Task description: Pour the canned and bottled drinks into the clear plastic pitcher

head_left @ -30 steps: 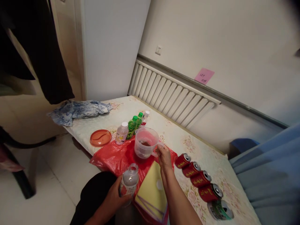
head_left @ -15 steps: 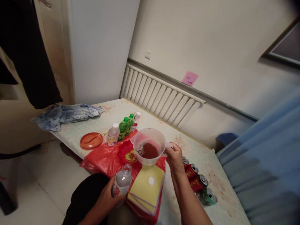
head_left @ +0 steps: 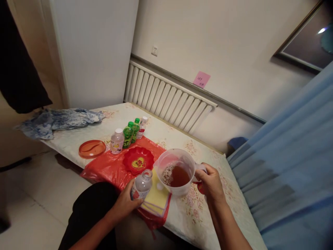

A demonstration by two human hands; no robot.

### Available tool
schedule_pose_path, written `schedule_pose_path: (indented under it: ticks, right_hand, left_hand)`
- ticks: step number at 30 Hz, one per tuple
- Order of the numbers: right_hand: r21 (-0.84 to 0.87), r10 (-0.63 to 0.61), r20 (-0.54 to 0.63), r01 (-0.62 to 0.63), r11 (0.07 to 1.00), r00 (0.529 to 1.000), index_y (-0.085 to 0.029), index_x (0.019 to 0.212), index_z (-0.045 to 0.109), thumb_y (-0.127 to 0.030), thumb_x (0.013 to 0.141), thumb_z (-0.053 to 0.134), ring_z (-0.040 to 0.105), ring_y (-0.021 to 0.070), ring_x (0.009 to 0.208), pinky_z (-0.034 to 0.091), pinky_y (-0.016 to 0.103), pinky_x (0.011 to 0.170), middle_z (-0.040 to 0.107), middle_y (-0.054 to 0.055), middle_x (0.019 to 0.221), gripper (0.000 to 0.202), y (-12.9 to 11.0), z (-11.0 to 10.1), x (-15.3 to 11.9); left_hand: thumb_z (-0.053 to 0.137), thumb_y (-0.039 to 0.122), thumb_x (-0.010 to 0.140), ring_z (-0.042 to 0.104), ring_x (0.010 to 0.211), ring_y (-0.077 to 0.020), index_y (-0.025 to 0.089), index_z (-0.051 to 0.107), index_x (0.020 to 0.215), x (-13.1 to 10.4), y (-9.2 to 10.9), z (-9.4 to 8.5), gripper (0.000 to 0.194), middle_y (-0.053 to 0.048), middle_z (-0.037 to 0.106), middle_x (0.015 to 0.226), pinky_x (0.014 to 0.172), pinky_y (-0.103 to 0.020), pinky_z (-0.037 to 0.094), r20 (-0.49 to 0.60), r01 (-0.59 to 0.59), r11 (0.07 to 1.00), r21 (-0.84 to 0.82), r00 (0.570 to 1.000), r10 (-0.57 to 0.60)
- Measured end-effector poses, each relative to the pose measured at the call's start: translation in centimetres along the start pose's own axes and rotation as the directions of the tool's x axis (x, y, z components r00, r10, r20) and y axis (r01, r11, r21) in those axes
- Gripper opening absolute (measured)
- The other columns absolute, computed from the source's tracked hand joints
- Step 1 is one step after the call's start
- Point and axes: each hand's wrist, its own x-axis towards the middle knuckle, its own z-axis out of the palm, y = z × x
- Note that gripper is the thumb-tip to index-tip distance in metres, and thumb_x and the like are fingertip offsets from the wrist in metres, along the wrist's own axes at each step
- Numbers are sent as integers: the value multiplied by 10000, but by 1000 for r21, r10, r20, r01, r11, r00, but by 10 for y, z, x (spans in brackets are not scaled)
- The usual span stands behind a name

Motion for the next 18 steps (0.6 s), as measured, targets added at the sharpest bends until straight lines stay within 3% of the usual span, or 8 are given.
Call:
schedule_pose_path:
  ticks: [7,13,18]
  right_hand:
    - [-124,64,0,-63,990,998,-179,531,564,-440,623,746,389,103,453,298,218,406,436,-38,493,331,-14,-31,-15]
    - [-211,101,30,-92,973,994,-156,598,634,-470,648,749,381,100,485,293,218,453,469,-32,516,338,-11,-53,-20]
    - [-283,85,53,-67,957,995,-163,564,584,-504,666,740,349,95,489,261,223,458,416,-45,503,389,-8,-65,-19]
  left_hand:
    - [704,303,581,557,1199,-295,183,493,1297,11,4,20,756,-82,626,1254,1049,-421,437,63,11,1000,18,998,-12]
    - [690,293,621,504,1254,-282,177,403,1321,23,-6,34,765,-105,543,1339,1100,-420,367,118,-13,1000,9,993,12]
    - [681,256,636,503,1238,-263,179,383,1319,29,-8,46,749,-95,538,1324,1090,-404,367,174,-23,1000,-9,985,24]
